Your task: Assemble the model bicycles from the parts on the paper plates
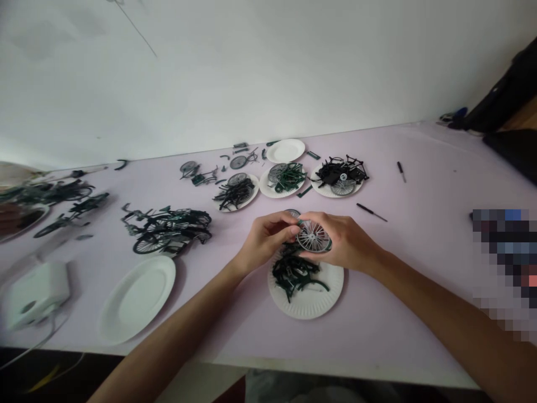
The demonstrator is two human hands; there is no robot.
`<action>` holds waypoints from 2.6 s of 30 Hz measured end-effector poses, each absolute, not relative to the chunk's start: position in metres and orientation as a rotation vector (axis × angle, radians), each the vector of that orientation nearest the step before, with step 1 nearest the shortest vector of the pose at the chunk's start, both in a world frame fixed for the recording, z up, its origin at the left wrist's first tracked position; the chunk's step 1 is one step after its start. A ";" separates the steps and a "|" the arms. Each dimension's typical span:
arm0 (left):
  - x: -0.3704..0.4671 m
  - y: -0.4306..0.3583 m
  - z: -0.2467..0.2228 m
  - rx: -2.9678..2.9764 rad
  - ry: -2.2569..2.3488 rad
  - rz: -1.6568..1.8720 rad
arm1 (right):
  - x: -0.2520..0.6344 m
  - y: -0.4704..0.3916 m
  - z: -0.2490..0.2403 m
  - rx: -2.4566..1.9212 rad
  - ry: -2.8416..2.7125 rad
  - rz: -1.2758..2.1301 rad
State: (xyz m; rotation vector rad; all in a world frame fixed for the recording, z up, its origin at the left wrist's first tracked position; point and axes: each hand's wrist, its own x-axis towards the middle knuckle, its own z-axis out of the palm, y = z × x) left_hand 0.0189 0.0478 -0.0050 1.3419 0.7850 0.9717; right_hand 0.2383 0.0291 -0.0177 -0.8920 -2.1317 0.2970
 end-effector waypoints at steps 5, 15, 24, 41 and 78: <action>0.020 0.048 -0.007 1.346 0.791 0.956 | 0.236 0.028 -0.019 -0.890 -2.079 0.299; 0.022 0.047 -0.005 1.291 0.756 0.950 | 0.236 0.030 -0.023 -0.894 -2.045 0.254; 0.021 0.046 -0.007 1.330 0.774 0.927 | 0.235 0.028 -0.023 -0.920 -1.995 0.189; 0.014 0.045 0.000 1.374 0.796 0.937 | 0.236 0.027 -0.021 -0.899 -2.039 0.322; -0.002 0.041 0.028 1.279 0.526 0.937 | 0.251 0.047 -0.026 -1.143 -1.815 0.355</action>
